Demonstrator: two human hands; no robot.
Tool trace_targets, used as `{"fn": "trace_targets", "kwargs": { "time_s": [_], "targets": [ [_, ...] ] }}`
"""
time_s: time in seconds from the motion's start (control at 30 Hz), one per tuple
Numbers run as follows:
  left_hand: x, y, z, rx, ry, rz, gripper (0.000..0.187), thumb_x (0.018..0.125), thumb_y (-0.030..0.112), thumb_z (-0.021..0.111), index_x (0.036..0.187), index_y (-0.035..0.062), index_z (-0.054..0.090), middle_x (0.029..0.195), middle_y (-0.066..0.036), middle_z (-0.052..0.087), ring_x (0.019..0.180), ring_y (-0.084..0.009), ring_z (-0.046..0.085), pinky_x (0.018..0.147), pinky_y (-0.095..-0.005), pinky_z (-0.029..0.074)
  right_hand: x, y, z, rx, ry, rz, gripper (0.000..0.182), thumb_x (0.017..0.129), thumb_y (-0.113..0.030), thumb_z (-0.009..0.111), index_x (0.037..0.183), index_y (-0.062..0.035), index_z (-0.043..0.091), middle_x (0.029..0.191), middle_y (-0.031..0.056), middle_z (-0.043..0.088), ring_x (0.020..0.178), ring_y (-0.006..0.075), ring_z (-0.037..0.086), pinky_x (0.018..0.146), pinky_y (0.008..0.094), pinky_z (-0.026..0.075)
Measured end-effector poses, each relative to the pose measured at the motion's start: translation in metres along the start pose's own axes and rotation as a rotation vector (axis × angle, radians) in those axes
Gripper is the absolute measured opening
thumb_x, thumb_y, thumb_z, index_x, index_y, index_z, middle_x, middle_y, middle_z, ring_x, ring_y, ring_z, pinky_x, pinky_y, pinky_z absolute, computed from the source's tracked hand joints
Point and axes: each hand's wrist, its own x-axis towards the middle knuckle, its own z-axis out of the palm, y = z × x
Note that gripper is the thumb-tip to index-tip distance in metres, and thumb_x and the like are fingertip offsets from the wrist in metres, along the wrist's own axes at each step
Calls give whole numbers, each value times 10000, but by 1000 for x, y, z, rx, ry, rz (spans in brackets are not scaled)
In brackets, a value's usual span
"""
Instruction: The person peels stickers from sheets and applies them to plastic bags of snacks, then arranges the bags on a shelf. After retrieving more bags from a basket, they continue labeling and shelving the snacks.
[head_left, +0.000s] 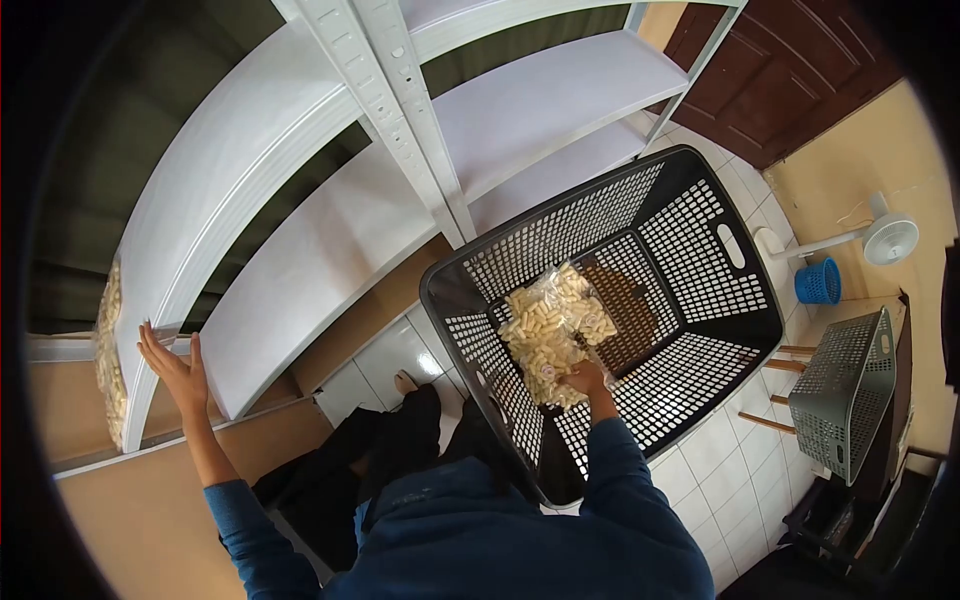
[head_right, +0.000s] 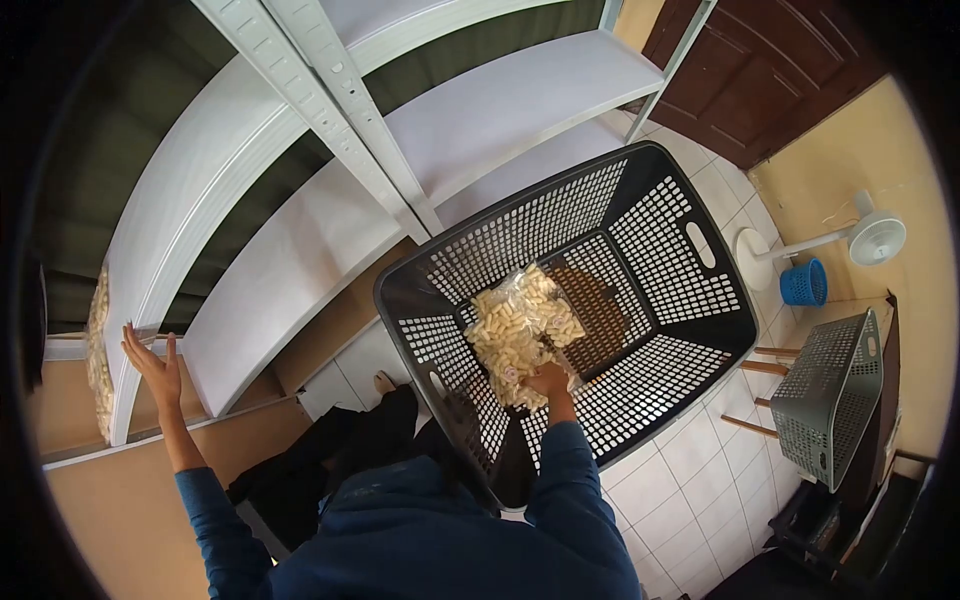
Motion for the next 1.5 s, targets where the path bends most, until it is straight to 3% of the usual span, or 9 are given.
{"fn": "trace_targets", "kwargs": {
  "time_s": [0.2,0.47,0.6,0.93,1.07,1.13,1.17,1.23,1.5],
  "targets": [
    [1,6,-6,-36,-15,-63,747,735,175,646,1307,-2,200,1343,-210,233,1265,-377,164,1047,-470,107,-67,-19,-80,510,119,-84,370,589,-288,683,784,23,630,723,114,622,628,185,571,582,315,436],
    [9,114,-47,-512,-217,17,954,558,33,716,1338,15,166,1401,-194,121,1303,-351,74,1053,-413,111,-211,-138,-167,1266,169,-675,376,630,-9,579,995,79,547,914,103,608,827,157,562,756,245,422],
    [-12,152,-40,-648,-186,653,722,612,104,701,1236,159,342,1320,-141,310,1236,-348,271,995,-522,204,-232,-223,-177,1204,-144,-940,409,599,-46,599,985,76,542,929,110,602,846,170,564,776,259,422],
    [43,20,-88,-680,433,599,349,732,113,592,1070,163,521,1103,-46,537,996,-273,502,810,-379,463,-263,-471,-180,883,-852,-1146,475,662,-145,642,1058,81,508,960,134,598,870,177,577,762,264,446],
    [36,-40,-88,-786,406,202,434,730,79,619,1131,64,453,1081,-147,531,971,-257,524,806,-324,450,-293,-577,-145,912,-978,-1152,572,763,-237,575,1215,45,364,1060,138,551,981,229,539,824,349,453],
    [17,-57,-70,-1182,499,-473,410,788,70,590,1149,6,406,1083,-127,524,981,-203,518,801,-293,444,-308,-619,-129,950,-1097,-1179,425,848,-267,514,1148,25,439,1070,71,548,971,154,521,794,274,429],
    [6,-69,-59,-1164,517,-465,410,788,70,590,1149,6,406,1083,-127,524,981,-203,518,801,-293,444,-305,-638,-123,939,-1113,-1196,425,848,-267,514,1148,25,439,1070,71,548,971,154,521,794,274,429],
    [-19,-94,-44,-1549,586,-964,355,844,78,520,1154,-28,383,1098,-118,505,987,-166,506,809,-283,438,-282,-675,-102,845,-754,-1192,413,828,-289,557,1097,17,490,1020,53,569,943,145,527,782,280,425],
    [-40,-93,-68,-1786,824,-1131,363,864,115,497,1182,-10,374,1117,-122,504,1004,-179,515,827,-298,438,-191,-784,-55,369,99,-1219,439,731,-397,632,887,13,608,796,89,623,734,154,586,661,269,448]
  ]
}}
